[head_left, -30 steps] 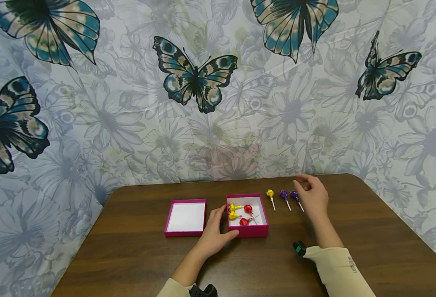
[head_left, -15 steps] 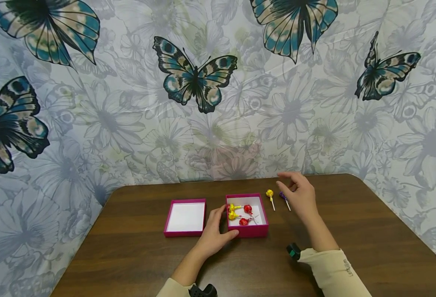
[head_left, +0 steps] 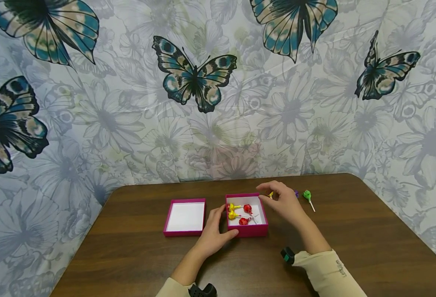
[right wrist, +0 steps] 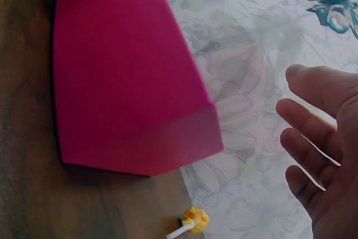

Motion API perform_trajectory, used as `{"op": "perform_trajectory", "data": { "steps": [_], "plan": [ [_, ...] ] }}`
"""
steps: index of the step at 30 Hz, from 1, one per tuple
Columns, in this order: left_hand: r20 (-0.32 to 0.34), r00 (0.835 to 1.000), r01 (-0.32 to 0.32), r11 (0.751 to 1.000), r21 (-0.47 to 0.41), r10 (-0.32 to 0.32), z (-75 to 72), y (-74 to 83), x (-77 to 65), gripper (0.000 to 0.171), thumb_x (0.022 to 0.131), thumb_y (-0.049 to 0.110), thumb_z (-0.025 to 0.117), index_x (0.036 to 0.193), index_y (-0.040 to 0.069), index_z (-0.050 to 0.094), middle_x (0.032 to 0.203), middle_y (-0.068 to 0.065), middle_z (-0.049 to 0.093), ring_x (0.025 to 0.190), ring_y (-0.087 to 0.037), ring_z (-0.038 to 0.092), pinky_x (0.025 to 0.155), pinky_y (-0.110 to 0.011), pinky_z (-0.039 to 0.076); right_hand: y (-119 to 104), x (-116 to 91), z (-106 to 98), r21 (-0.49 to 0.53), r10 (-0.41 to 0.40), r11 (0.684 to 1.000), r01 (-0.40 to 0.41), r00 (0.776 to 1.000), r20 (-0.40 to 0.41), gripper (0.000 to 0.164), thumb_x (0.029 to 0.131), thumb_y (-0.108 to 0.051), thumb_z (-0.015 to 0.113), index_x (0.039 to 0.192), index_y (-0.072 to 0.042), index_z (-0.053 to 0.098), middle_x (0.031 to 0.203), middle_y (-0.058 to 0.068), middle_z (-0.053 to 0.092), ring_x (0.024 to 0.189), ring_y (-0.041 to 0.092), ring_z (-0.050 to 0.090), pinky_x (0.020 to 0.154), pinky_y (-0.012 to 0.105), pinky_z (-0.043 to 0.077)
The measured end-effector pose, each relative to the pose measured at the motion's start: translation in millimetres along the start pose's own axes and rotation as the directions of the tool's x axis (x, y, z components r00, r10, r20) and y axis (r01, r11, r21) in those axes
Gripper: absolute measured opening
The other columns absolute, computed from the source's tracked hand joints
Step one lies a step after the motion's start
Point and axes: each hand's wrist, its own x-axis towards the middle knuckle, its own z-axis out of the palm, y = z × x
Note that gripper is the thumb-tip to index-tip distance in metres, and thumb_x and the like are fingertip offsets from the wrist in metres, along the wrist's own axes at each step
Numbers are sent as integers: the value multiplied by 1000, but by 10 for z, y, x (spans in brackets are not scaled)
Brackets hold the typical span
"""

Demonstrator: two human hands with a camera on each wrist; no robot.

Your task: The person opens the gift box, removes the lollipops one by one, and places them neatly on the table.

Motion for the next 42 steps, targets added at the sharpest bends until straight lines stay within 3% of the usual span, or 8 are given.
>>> {"op": "perform_trajectory", "data": {
  "steps": [5, 12, 20, 27, 32, 36, 42],
  "plan": [
    [7, 1000, 4, 1000, 4, -4, 6, 8, -8, 89, 85, 38, 77, 155, 9, 30, 148, -16, 38, 138, -34, 43, 116, -58, 35, -19, -16, 80, 20, -28, 999, 28, 999, 44, 24, 88, -15, 77, 112, -16, 73, 107, 3, 72, 91, 20, 55, 77, 33, 53],
    [11, 1000, 7, 1000, 0, -7, 3, 27, -10, 89, 85, 38, 77, 155, 8, 30, 148, -16, 38, 138, -35, 43, 116, -59, 35, -28, -39, 138, 72, -36, 997, 29, 995, 93, 24, 88, -13, 76, 112, -14, 73, 98, 5, 68, 82, 18, 53, 68, 23, 46],
    [17, 1000, -2, 1000, -8, 2, 4, 30, -2, 90, 85, 39, 76, 155, 6, 30, 148, -17, 37, 139, -35, 43, 115, -59, 35, -23, -52, 214, 82, -107, 992, 97, 986, 124, 21, 88, -10, 76, 109, -12, 73, 102, 0, 72, 92, 23, 64, 75, 33, 56],
    [31, 999, 14, 1000, 7, -14, 3, 40, -4, 90, 85, 42, 75, 156, 9, 29, 149, -16, 37, 140, -34, 42, 116, -59, 35, -7, -61, 276, 58, -136, 990, 129, 981, 137, 20, 88, -11, 76, 108, -13, 74, 102, 1, 74, 92, 19, 64, 74, 31, 55],
    [25, 1000, 2, 1000, 8, -3, -5, 33, 6, 90, 85, 42, 75, 155, 9, 29, 149, -17, 37, 139, -35, 42, 115, -60, 36, 2, -40, 312, 30, -141, 990, 138, 977, 157, 19, 87, -13, 77, 106, -18, 74, 102, -5, 73, 95, 18, 64, 81, 40, 56],
    [21, 1000, 12, 1000, 4, -12, -14, 19, 10, 90, 85, 42, 75, 156, 11, 29, 149, -15, 37, 139, -34, 42, 115, -59, 36, 1, -1, 327, 23, -147, 989, 146, 965, 215, 19, 88, -17, 76, 107, -18, 74, 106, -8, 73, 101, 15, 64, 92, 44, 55],
    [28, 999, 27, 1000, -2, -27, -15, 32, -13, 90, 85, 42, 75, 156, 11, 28, 150, -15, 36, 140, -35, 40, 115, -61, 35, -5, 43, 306, 13, -151, 988, 157, 925, 349, 18, 87, -19, 78, 105, -18, 76, 104, -5, 75, 102, 15, 63, 93, 42, 55]
  ]
}}
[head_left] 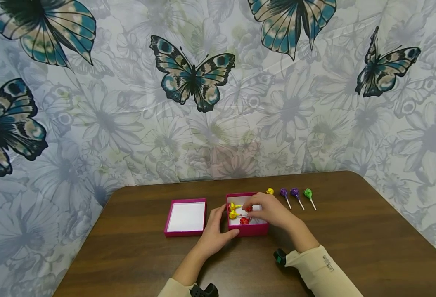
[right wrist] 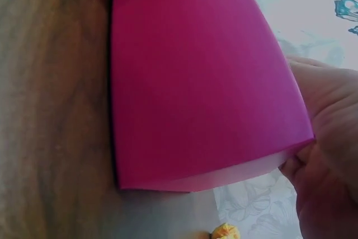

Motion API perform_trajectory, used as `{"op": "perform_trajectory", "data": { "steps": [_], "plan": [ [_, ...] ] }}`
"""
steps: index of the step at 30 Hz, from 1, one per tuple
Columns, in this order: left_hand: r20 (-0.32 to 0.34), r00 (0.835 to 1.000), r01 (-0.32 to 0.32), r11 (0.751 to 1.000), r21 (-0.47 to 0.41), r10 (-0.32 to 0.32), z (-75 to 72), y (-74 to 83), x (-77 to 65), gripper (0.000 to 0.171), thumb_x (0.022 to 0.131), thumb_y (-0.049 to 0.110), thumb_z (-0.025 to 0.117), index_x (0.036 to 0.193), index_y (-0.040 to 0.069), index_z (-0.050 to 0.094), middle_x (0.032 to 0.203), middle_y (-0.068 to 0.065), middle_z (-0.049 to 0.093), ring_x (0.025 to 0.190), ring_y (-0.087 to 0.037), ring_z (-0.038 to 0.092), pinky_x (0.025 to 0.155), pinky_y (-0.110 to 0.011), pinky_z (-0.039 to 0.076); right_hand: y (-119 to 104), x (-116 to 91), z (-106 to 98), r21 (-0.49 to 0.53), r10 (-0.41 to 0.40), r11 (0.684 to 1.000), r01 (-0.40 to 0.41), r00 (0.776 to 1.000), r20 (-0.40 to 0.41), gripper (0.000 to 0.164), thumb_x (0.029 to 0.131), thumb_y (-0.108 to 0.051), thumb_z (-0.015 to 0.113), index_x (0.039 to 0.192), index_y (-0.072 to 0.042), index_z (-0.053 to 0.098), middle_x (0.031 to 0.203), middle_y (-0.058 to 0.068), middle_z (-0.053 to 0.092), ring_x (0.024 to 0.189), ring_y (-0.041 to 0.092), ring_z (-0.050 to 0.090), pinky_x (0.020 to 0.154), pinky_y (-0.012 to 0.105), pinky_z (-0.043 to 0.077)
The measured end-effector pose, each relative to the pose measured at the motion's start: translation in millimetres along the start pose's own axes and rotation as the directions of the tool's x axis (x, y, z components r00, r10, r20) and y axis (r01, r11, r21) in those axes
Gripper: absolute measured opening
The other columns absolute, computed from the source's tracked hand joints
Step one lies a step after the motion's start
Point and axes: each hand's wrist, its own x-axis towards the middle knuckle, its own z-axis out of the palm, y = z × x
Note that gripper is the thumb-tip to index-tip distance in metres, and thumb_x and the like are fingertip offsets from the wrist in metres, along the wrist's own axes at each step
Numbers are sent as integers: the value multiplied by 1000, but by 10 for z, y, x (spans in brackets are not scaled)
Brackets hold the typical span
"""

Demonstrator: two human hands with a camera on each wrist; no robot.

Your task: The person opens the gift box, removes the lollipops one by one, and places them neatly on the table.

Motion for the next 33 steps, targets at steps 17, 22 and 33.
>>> {"op": "perform_trajectory", "data": {
  "steps": [17, 22, 33],
  "plan": [
    [-2, 1000, -21, 1000, -7, 21, 0, 7, -4, 88, 87, 40, 75, 156, 10, 29, 149, -16, 36, 140, -35, 41, 115, -60, 35, -36, 154, 44, -105, -47, 992, 69, 978, 202, 15, 82, -16, 82, 97, -15, 80, 95, -3, 76, 84, 17, 63, 82, 34, 51],
    [-11, 999, -37, 999, -4, 37, -5, 17, 2, 88, 87, 40, 75, 155, 9, 30, 148, -16, 37, 139, -35, 42, 115, -59, 36, -31, 182, 61, -169, -3, 985, 41, 975, 221, 15, 81, -18, 83, 95, -19, 80, 91, -9, 75, 82, 10, 60, 79, 33, 30],
    [-8, 1000, -11, 1000, -12, 11, -6, 6, -17, 87, 86, 42, 75, 155, 12, 31, 149, -14, 38, 141, -34, 41, 116, -59, 35, -75, 184, 83, -175, 21, 984, 21, 973, 231, 12, 82, -16, 82, 93, -19, 80, 93, -10, 76, 88, 7, 63, 80, 35, 30]
  ]
}}
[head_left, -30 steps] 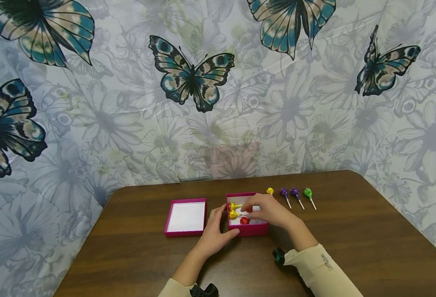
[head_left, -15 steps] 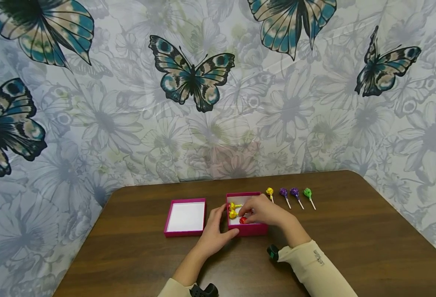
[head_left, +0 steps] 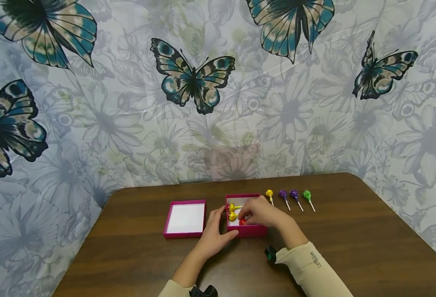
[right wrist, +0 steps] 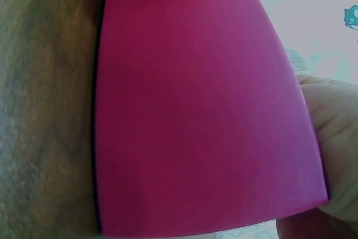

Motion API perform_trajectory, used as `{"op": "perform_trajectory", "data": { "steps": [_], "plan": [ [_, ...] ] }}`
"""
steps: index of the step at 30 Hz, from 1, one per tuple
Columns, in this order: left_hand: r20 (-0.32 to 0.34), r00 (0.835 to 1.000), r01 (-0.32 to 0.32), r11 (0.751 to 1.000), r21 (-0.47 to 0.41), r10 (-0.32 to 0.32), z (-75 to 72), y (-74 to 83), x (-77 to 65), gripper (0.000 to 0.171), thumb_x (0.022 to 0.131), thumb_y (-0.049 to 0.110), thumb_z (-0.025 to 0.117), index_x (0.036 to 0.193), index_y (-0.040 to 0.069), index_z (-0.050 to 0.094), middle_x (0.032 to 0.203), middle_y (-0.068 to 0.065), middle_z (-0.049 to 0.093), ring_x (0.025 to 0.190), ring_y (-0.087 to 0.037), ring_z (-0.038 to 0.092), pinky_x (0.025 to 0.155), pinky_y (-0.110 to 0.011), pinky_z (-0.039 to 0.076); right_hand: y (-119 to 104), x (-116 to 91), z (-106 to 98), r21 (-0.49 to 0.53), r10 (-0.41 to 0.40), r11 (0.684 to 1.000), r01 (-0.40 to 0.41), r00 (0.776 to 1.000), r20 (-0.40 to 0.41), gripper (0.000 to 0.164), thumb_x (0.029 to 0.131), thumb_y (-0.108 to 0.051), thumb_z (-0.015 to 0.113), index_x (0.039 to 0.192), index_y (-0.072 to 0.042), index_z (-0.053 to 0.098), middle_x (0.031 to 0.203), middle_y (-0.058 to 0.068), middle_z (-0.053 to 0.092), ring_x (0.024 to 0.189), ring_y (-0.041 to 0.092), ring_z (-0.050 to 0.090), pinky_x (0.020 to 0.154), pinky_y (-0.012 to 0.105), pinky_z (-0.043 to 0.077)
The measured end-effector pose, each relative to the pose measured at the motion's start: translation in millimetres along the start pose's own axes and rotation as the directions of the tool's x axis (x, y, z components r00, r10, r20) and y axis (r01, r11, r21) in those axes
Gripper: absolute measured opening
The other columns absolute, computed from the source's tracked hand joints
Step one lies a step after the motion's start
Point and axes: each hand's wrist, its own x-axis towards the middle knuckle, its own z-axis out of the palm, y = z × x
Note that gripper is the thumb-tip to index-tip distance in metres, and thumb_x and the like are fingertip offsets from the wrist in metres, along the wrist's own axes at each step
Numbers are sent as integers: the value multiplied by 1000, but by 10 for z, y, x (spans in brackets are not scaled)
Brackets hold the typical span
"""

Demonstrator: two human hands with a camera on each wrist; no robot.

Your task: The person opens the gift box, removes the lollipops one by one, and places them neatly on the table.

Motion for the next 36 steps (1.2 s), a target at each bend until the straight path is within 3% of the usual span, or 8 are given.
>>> {"op": "perform_trajectory", "data": {
  "steps": [8, 17, 29, 36],
  "plan": [
    [10, 1000, 19, 1000, -1, -19, 4, 13, 16, 90, 87, 44, 74, 156, 12, 27, 161, -12, 31, 149, -34, 33, 119, -60, 30, 7, -18, -3, -36, -11, 999, 10, 1000, -5, 14, 81, -17, 82, 94, -21, 80, 93, -12, 76, 90, 7, 66, 78, 33, 29],
    [18, 998, 56, 998, -8, -56, 8, 30, 15, 92, 86, 42, 75, 158, 15, 24, 163, -13, 29, 150, -36, 31, 118, -62, 29, 6, -27, 5, 4, -3, 1000, 3, 1000, -9, 13, 81, -15, 82, 93, -20, 80, 90, -12, 75, 88, 8, 65, 79, 33, 27],
    [7, 1000, 20, 1000, -4, -20, 5, 14, 5, 91, 86, 42, 75, 157, 12, 27, 161, -14, 33, 148, -35, 34, 118, -61, 30, -28, -40, 8, 3, -5, 1000, 5, 999, -35, 12, 82, -15, 81, 92, -20, 79, 90, -11, 75, 86, 7, 64, 81, 33, 30],
    [15, 999, 38, 999, -6, -38, 3, -9, 9, 91, 86, 43, 75, 157, 14, 26, 162, -13, 32, 149, -35, 33, 118, -61, 30, -40, -31, 14, 5, -1, 1000, 1, 999, -50, 12, 83, -13, 80, 93, -20, 79, 92, -10, 76, 90, 9, 66, 83, 35, 32]
  ]
}}
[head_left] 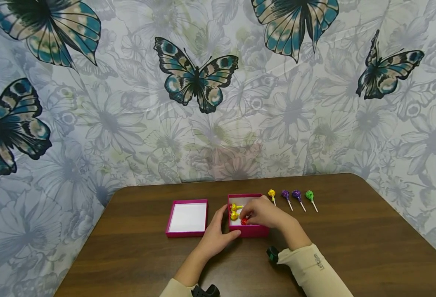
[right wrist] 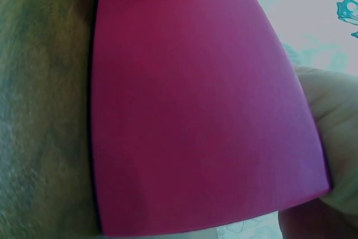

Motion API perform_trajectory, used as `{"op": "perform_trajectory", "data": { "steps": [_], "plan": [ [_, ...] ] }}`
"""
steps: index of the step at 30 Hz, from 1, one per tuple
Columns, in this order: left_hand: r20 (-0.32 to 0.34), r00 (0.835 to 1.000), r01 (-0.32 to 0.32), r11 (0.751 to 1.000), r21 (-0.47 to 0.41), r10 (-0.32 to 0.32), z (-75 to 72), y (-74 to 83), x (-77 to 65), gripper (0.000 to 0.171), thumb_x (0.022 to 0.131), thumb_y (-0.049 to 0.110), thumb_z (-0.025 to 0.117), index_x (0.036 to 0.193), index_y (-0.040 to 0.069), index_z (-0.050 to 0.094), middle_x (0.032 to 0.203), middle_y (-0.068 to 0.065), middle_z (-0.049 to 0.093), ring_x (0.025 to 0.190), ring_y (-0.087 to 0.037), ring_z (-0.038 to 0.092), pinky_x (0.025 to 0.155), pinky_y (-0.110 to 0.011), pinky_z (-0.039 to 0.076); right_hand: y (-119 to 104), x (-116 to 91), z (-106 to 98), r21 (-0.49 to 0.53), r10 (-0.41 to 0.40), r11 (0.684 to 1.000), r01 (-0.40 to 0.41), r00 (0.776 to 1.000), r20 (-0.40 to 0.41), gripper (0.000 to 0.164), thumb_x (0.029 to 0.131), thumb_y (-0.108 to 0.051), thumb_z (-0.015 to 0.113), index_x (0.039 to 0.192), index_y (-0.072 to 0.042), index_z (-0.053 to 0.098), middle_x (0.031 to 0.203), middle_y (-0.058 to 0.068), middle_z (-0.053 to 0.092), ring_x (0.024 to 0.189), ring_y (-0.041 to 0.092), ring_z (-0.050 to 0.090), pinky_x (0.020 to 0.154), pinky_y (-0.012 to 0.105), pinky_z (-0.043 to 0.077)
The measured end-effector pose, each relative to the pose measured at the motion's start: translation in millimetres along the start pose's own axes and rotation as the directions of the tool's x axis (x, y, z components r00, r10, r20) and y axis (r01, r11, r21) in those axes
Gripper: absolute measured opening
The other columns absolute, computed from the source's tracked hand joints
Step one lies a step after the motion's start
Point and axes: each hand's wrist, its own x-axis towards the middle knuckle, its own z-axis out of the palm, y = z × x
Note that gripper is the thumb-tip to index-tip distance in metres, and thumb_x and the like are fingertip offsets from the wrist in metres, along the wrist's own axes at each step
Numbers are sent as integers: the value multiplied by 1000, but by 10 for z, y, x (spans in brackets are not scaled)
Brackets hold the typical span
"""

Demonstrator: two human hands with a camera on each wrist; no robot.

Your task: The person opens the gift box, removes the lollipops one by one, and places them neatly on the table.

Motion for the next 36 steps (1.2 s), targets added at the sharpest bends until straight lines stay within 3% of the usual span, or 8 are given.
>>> {"op": "perform_trajectory", "data": {
  "steps": [3, 10, 18, 26, 36],
  "plan": [
    [4, 1000, 10, 1000, 3, -10, -3, -2, 1, 91, 86, 44, 75, 157, 15, 25, 162, -13, 31, 149, -36, 33, 117, -63, 30, 7, 0, -2, 16, -1, 1000, 1, 1000, -4, 13, 83, -12, 79, 93, -20, 79, 95, -10, 76, 94, 11, 66, 86, 38, 34],
    [5, 1000, 12, 1000, 8, -12, -2, -3, 1, 92, 86, 44, 75, 157, 16, 25, 161, -12, 31, 148, -36, 33, 117, -64, 30, 41, -10, 2, 117, -31, 992, 36, 999, -41, 15, 85, -12, 78, 99, -18, 78, 101, -7, 76, 100, 14, 68, 96, 41, 55],
    [-13, 999, -30, 1000, 8, 31, 0, 0, -5, 92, 86, 42, 75, 157, 12, 25, 159, -14, 33, 147, -35, 35, 118, -61, 31, 85, -46, -9, 206, -21, 978, 43, 994, -109, 20, 87, -19, 78, 106, -20, 77, 106, -9, 75, 105, 14, 63, 96, 44, 54],
    [-14, 1000, -25, 1000, 3, 25, 2, 3, 5, 92, 86, 43, 75, 157, 13, 26, 158, -14, 34, 146, -35, 36, 118, -61, 31, 59, -80, -82, 281, 26, 959, 23, 985, -170, 20, 87, -19, 77, 108, -22, 75, 106, -7, 73, 106, 17, 61, 95, 47, 53],
    [-19, 1000, -23, 1000, 4, 23, 5, 8, 3, 92, 85, 42, 76, 156, 12, 26, 158, -14, 34, 146, -35, 36, 118, -61, 32, 39, -98, -151, 326, 84, 945, 14, 955, -283, 22, 88, -15, 76, 109, -22, 74, 112, -4, 72, 108, 19, 65, 96, 54, 53]
  ]
}}
